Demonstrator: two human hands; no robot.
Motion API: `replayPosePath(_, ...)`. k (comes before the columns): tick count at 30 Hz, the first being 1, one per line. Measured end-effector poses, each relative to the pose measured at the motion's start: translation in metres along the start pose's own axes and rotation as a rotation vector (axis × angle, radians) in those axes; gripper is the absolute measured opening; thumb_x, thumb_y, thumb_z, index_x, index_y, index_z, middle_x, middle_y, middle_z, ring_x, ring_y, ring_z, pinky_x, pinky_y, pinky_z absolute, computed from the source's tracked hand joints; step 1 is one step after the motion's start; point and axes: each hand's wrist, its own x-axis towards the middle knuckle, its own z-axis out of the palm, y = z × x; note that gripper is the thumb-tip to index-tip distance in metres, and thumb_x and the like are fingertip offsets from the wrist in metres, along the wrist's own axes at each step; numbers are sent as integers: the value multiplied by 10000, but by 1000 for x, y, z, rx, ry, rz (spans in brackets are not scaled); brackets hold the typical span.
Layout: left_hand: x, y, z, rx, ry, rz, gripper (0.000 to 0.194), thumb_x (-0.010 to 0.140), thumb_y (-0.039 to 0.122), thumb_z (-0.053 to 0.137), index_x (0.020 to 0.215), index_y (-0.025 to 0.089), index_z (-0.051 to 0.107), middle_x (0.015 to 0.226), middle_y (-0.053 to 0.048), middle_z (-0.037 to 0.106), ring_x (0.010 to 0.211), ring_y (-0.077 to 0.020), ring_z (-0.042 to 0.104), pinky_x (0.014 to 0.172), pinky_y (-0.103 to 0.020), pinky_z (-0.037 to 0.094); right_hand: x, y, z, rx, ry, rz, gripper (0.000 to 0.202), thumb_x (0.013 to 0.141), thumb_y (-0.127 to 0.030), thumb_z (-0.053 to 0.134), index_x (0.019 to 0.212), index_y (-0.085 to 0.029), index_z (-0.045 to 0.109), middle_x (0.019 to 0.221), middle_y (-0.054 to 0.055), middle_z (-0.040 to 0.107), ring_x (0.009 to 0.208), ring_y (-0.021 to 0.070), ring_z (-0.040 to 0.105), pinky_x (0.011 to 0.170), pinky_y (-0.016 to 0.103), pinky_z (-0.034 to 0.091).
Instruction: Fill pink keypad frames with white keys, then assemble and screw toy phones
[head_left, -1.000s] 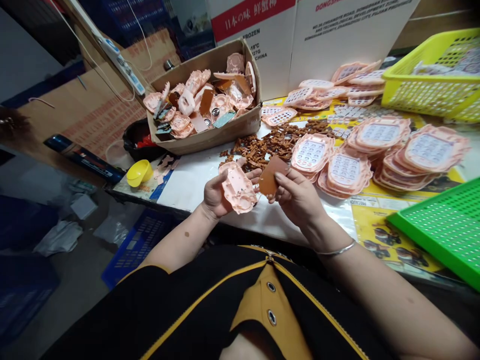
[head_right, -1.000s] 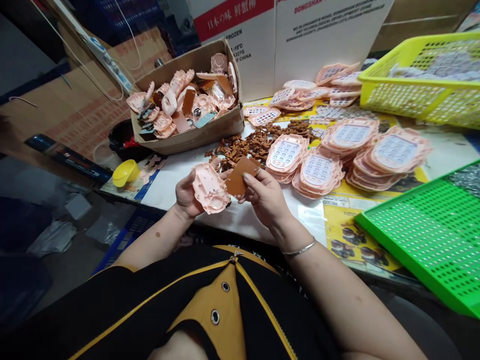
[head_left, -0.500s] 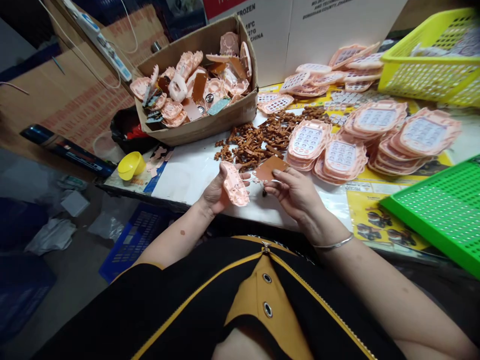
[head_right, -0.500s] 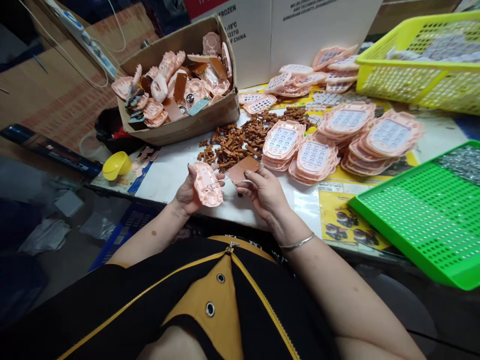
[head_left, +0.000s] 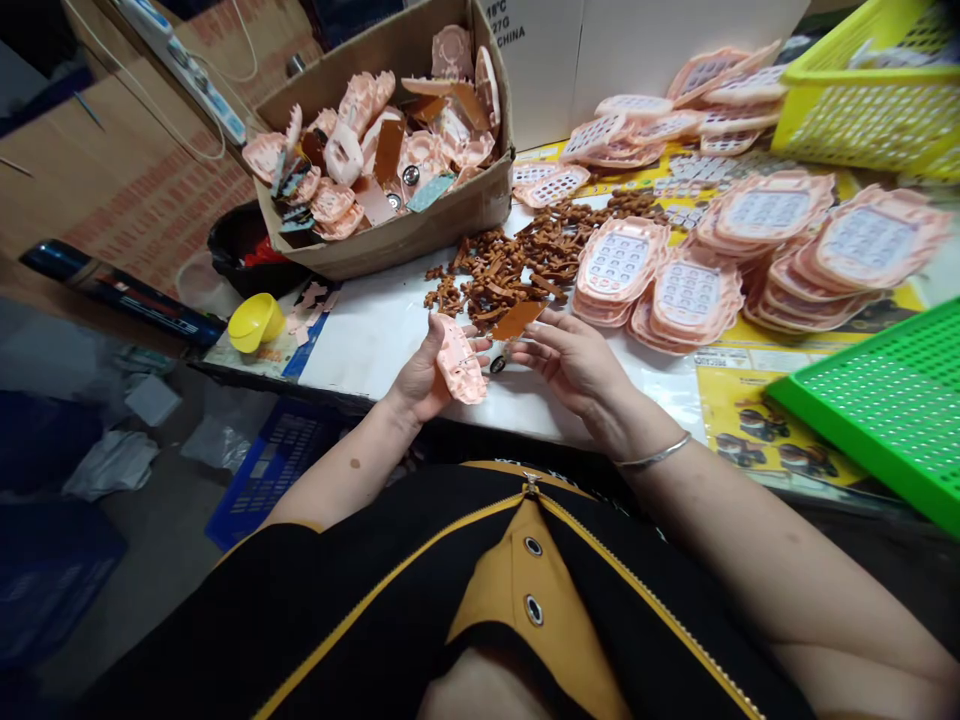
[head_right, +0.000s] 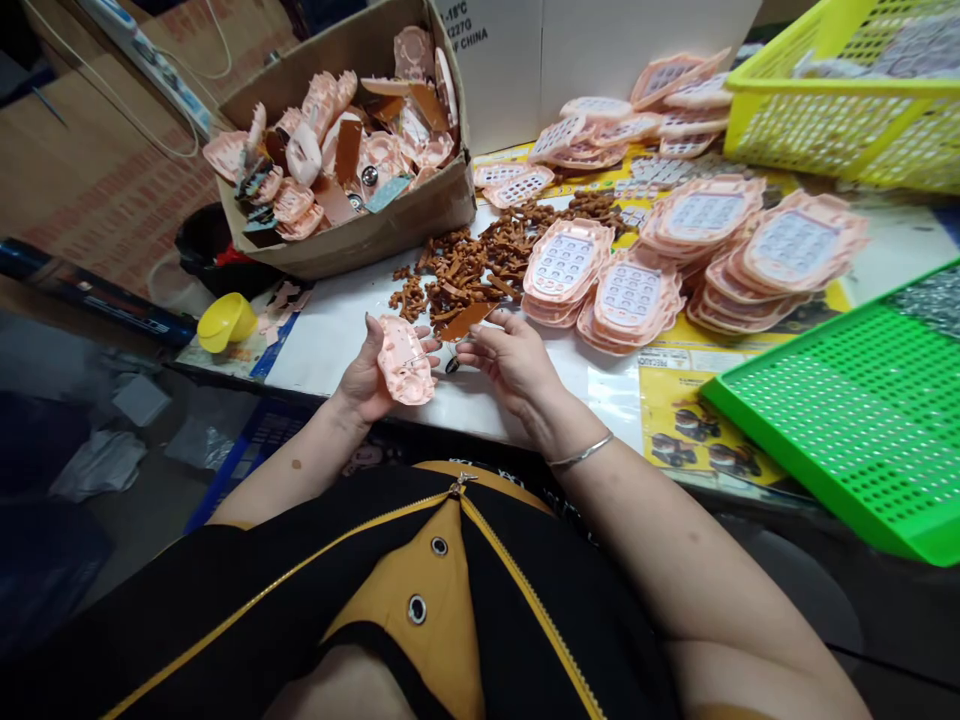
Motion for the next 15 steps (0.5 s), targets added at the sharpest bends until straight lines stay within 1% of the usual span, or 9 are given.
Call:
replayPosePath(3,-1,1,-3,48,-8,51,744,724,788,664,1100,147,610,977,-92,719,787,-189,705,743,-349,592,-2,3,-1,-11,11,9,231,735,-27,671,878,-183,577,647,-34,686,545,95,681,542,177,596)
replayPosePath(7,-3,3,-8,97,-86,139,881,549,761,812,1197,205,592,1025,-81,722,875,-220,715,841,-392,579,-6,7,-4,-42,-16,24,291,708,-58,698,940,-195,587,661,-38,708,562,88,678,538,164,586)
replayPosePath(9,-5,5,-9,118,-134,166,953,499,759,835,1259,246,574,1041,-67,723,884,-231,719,851,-419,580,-8,9,-6,-41,-16,18,369,679,-86,738,988,-205,577,684,-39,719,569,94,683,539,172,585)
replayPosePath(12,-8,9,-9,135,-173,183,997,473,780,827,1293,277,561,1030,-54,724,857,-239,722,828,-452,590,-9,12,-9,-31,-8,8,494,630,-109,779,1060,-218,562,724,-46,733,563,103,688,535,185,579)
replayPosePath(15,-10,9,-9,131,-193,191,1018,465,780,830,1316,296,551,1032,-54,727,879,-254,725,813,-462,599,-11,14,-8,-20,3,17,528,625,-102,769,1096,-231,567,745,-57,741,550,103,686,525,190,568)
